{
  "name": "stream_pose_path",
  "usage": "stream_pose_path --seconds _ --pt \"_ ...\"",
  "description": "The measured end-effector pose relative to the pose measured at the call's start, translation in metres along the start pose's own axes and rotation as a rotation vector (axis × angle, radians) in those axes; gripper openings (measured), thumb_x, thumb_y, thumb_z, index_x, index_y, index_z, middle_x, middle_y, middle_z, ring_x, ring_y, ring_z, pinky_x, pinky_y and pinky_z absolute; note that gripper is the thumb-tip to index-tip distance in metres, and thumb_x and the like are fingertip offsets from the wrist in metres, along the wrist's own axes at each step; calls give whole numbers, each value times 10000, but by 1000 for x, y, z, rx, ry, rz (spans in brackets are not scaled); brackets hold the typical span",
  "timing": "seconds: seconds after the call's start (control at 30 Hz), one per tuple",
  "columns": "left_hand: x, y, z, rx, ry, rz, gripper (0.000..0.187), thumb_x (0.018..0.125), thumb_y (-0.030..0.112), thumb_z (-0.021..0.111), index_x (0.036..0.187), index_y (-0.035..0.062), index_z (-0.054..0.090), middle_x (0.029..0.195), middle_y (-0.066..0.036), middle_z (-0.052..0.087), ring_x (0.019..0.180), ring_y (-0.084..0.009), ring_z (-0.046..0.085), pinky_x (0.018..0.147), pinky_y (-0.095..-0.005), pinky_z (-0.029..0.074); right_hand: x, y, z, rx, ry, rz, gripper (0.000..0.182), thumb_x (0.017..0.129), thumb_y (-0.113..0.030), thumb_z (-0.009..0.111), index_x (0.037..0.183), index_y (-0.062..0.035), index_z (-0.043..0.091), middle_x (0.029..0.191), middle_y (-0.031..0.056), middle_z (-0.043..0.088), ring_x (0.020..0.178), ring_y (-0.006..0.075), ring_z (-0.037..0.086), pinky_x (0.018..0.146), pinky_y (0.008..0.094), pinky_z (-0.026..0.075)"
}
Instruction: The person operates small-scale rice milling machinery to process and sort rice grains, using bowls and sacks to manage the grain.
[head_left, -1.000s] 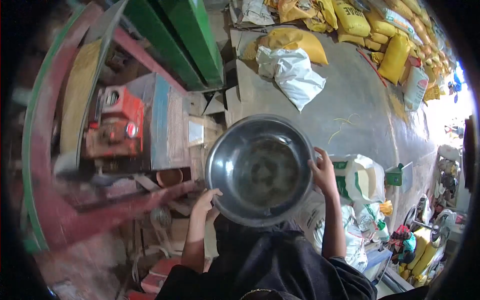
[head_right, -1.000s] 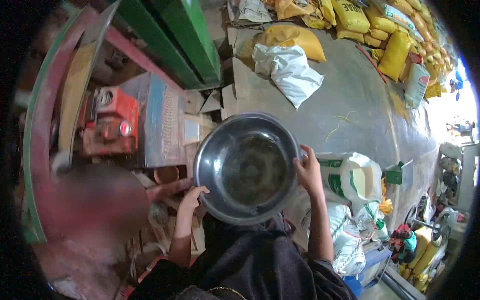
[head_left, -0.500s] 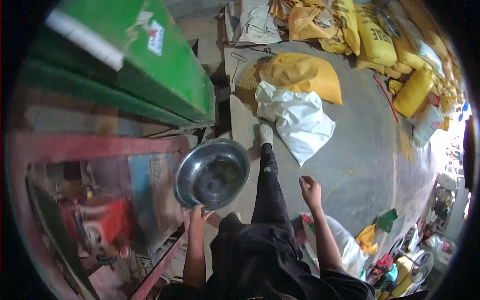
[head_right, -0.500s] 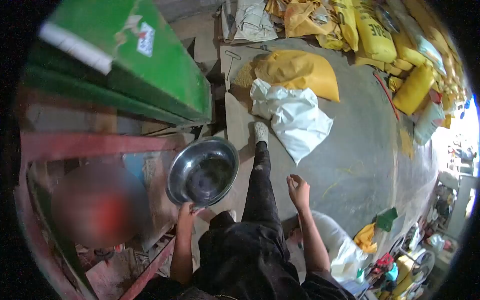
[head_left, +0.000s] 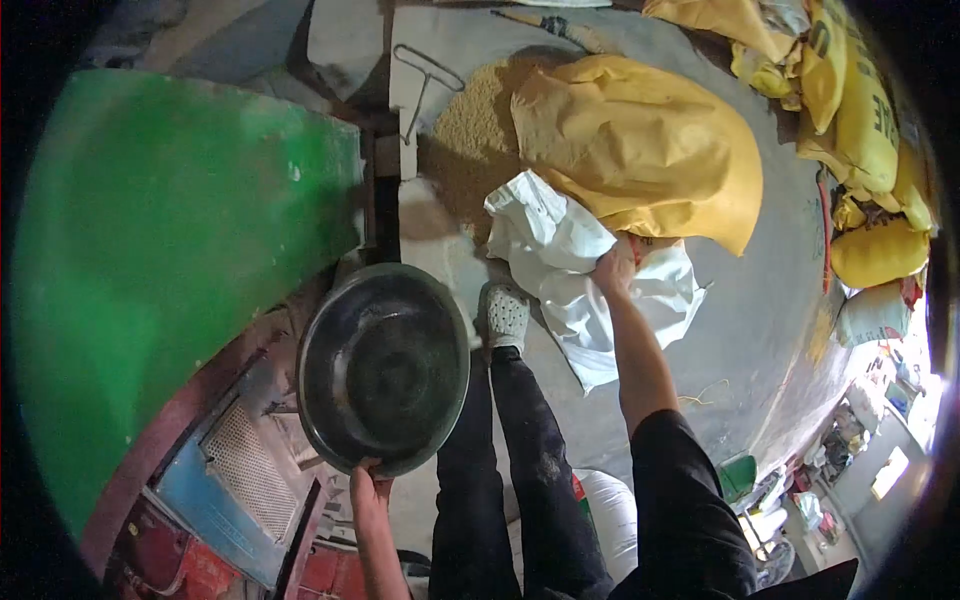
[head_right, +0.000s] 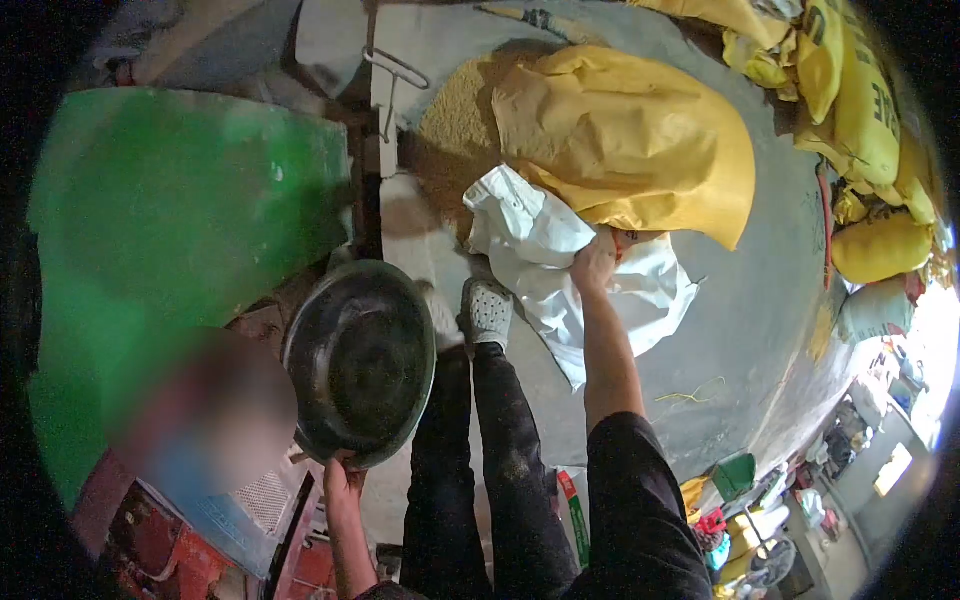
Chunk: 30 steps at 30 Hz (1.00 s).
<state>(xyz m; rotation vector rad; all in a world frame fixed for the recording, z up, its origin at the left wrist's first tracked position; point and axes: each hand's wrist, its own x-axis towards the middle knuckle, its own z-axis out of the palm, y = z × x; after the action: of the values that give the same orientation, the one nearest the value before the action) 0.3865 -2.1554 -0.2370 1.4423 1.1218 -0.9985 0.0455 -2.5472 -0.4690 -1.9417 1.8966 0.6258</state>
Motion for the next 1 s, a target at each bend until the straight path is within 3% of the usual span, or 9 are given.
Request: stream_pose_path --seconds 0.07,0.3,0.4,0.47,0.6,0.67,0.73,0.8,1.0 --pt "-8 -7 13 3 -28 30 288 674 -62 476 950 4 521 960 -87 572 774 -209 585 597 -327 529 -11 10 21 41 157 -93 178 665 -164 576 740 -13 632 829 188 629 781 339 616 684 400 493" --pt "-14 -2 -7 45 28 -32 153 701 -36 486 833 23 535 815 -66 579 632 -145 557 510 -248 482 -28 32 -83 119 -178 -120 282 653 -150 591 914 -46 581 858 218 602 835 391 581 735 456 475" --pt "-23 3 -10 21 77 -60 120 805 27 455 888 -18 530 913 -121 584 780 -243 589 649 -372 550 -41 43 -84 204 -124 -107 318 648 -132 598 946 -27 572 921 228 587 871 392 566 760 462 450" --pt "-40 13 10 0 126 -13 128 719 -38 482 790 54 534 741 -31 552 500 -110 455 434 -202 419 -38 52 -83 696 -101 190 296 641 -117 588 912 -1 579 889 235 590 870 391 566 754 461 437" --pt "-28 35 -1 98 125 12 125 708 -42 485 772 58 525 723 -16 546 495 -104 466 421 -199 410 -53 13 -99 455 -35 133 226 645 -104 577 833 20 595 785 228 608 829 398 577 734 427 453" --pt "-19 45 -1 102 72 -5 131 692 -46 479 763 57 515 695 -2 533 485 -97 460 414 -199 406 -86 14 -116 454 -39 49 249 678 -111 573 887 20 601 851 241 607 854 384 582 749 415 452" --pt "-27 53 18 98 153 12 149 673 -54 469 759 62 503 686 9 519 460 -87 432 394 -199 394 -105 16 -116 1047 74 97 284 713 -61 559 981 27 598 917 142 627 871 194 584 752 336 451" --pt "-37 58 24 104 253 26 165 660 -61 461 759 67 494 687 14 509 438 -79 406 376 -199 382 -102 16 -138 1030 -46 324 306 708 -55 569 1003 23 593 887 114 626 850 163 576 740 327 452" --pt "-38 56 21 97 71 4 177 655 -72 464 800 28 479 771 -33 521 459 -97 426 403 -205 409 -90 -2 -147 737 3 123 348 760 -211 586 1010 31 583 916 184 629 855 217 596 740 344 455"
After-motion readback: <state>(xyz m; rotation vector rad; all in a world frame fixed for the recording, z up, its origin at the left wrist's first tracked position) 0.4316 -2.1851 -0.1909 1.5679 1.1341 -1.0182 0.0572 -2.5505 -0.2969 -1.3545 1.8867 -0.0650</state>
